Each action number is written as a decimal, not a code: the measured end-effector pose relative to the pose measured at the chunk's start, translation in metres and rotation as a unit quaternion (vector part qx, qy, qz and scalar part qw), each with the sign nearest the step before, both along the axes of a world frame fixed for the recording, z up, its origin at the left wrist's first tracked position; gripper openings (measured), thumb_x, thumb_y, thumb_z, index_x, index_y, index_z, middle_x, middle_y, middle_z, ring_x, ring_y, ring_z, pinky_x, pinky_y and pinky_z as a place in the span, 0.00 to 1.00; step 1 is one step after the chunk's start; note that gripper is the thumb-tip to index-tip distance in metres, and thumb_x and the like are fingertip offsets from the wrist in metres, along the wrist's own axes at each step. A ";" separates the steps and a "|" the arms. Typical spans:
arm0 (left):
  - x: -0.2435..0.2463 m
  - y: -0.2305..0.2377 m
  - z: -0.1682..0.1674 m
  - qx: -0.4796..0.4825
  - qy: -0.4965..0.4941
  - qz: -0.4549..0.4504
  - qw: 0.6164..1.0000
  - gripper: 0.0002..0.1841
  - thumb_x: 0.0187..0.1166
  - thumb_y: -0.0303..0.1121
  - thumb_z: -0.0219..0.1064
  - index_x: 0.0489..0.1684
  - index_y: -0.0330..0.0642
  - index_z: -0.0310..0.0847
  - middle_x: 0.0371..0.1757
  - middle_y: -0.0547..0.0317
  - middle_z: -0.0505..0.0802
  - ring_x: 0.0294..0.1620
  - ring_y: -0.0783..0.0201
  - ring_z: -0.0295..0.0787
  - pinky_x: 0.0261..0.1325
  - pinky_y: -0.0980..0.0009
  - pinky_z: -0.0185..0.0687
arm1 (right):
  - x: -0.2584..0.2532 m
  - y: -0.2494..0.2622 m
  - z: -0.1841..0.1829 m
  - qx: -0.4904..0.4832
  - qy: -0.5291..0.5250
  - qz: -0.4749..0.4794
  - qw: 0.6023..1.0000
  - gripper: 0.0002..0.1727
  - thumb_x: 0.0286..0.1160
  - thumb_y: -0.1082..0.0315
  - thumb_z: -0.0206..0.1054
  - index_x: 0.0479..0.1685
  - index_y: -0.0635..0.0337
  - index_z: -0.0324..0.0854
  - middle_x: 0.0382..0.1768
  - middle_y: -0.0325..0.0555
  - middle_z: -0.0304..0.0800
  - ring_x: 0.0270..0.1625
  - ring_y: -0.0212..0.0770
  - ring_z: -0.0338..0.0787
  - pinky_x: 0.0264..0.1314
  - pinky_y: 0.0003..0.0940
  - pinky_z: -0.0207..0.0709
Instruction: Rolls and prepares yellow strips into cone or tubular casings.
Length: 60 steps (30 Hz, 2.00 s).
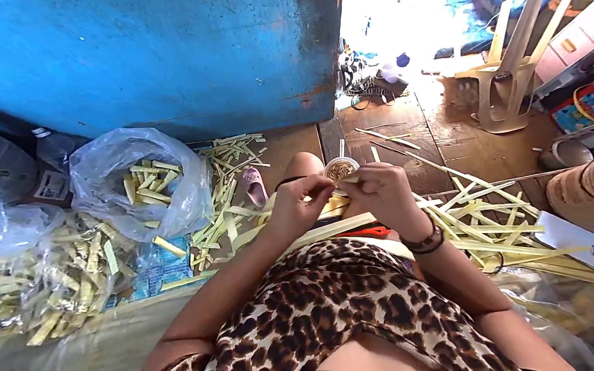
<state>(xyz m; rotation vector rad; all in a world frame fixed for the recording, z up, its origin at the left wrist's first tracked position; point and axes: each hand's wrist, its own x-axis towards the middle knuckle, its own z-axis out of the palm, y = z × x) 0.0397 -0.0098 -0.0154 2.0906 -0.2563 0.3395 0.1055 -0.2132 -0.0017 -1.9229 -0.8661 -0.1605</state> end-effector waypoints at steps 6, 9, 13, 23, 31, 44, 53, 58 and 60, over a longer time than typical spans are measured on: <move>-0.006 -0.026 0.029 -0.318 0.056 -0.033 0.946 0.07 0.85 0.27 0.63 0.50 0.40 0.86 0.37 0.65 0.94 0.36 0.71 0.93 0.44 0.70 0.93 | -0.005 0.021 0.002 0.285 -0.022 0.006 0.958 0.10 0.66 0.82 0.75 0.45 0.69 0.90 0.41 0.43 0.89 0.43 0.29 0.90 0.47 0.24 0.89; -0.012 -0.026 0.034 -0.359 0.063 -0.077 0.928 0.10 0.84 0.28 0.64 0.56 0.40 0.87 0.41 0.64 0.96 0.40 0.71 0.94 0.47 0.72 0.92 | -0.002 0.018 0.005 0.251 -0.172 -0.002 0.952 0.04 0.64 0.81 0.75 0.36 0.66 0.91 0.38 0.46 0.85 0.41 0.29 0.86 0.45 0.20 0.84; -0.017 -0.026 0.038 -0.308 0.032 -0.046 0.950 0.11 0.84 0.23 0.60 0.54 0.37 0.87 0.39 0.66 0.95 0.36 0.75 0.92 0.42 0.75 0.91 | -0.005 0.014 0.001 0.218 -0.238 0.009 0.946 0.02 0.68 0.78 0.75 0.33 0.65 0.89 0.42 0.48 0.84 0.48 0.33 0.86 0.53 0.24 0.84; -0.011 -0.028 0.034 -0.110 -0.060 0.020 0.992 0.04 0.80 0.25 0.68 0.41 0.34 0.87 0.26 0.66 0.89 0.21 0.81 0.80 0.24 0.85 0.77 | -0.013 0.005 0.010 0.187 0.009 0.034 0.982 0.09 0.76 0.71 0.72 0.46 0.70 0.88 0.44 0.46 0.90 0.44 0.29 0.91 0.50 0.25 0.90; 0.019 -0.024 0.048 -0.020 -0.102 0.043 0.994 0.08 0.80 0.28 0.67 0.45 0.34 0.90 0.37 0.60 0.94 0.36 0.77 0.89 0.43 0.80 0.87 | 0.008 0.009 0.022 0.181 0.022 0.019 0.983 0.06 0.76 0.76 0.70 0.44 0.72 0.87 0.41 0.46 0.90 0.41 0.30 0.91 0.45 0.25 0.90; 0.070 -0.008 0.078 -0.311 0.076 -0.047 0.946 0.10 0.77 0.20 0.69 0.53 0.32 0.86 0.41 0.62 0.96 0.40 0.70 0.95 0.48 0.72 0.94 | 0.062 0.029 0.040 0.146 -0.228 -0.046 0.962 0.03 0.67 0.80 0.74 0.36 0.68 0.91 0.41 0.52 0.85 0.46 0.36 0.87 0.48 0.24 0.84; 0.104 0.007 0.052 -0.164 0.038 0.013 0.986 0.07 0.85 0.29 0.66 0.47 0.35 0.88 0.33 0.65 0.93 0.29 0.78 0.89 0.33 0.81 0.88 | 0.087 0.023 0.039 0.127 0.129 0.044 0.982 0.06 0.84 0.72 0.66 0.47 0.68 0.83 0.33 0.43 0.89 0.31 0.27 0.89 0.34 0.20 0.86; 0.117 0.010 0.045 -0.213 0.037 -0.011 0.976 0.08 0.78 0.26 0.72 0.50 0.34 0.88 0.38 0.63 0.94 0.36 0.75 0.91 0.41 0.77 0.89 | 0.097 0.029 0.031 0.107 0.050 0.008 0.993 0.06 0.82 0.74 0.66 0.43 0.70 0.84 0.36 0.45 0.86 0.36 0.28 0.88 0.39 0.21 0.86; 0.121 0.009 0.044 -0.225 0.021 0.003 0.974 0.11 0.75 0.24 0.73 0.54 0.33 0.87 0.37 0.63 0.93 0.35 0.75 0.89 0.40 0.77 0.89 | 0.099 0.032 0.025 0.171 0.150 0.040 0.973 0.04 0.85 0.74 0.64 0.47 0.66 0.81 0.37 0.42 0.88 0.35 0.28 0.90 0.38 0.23 0.89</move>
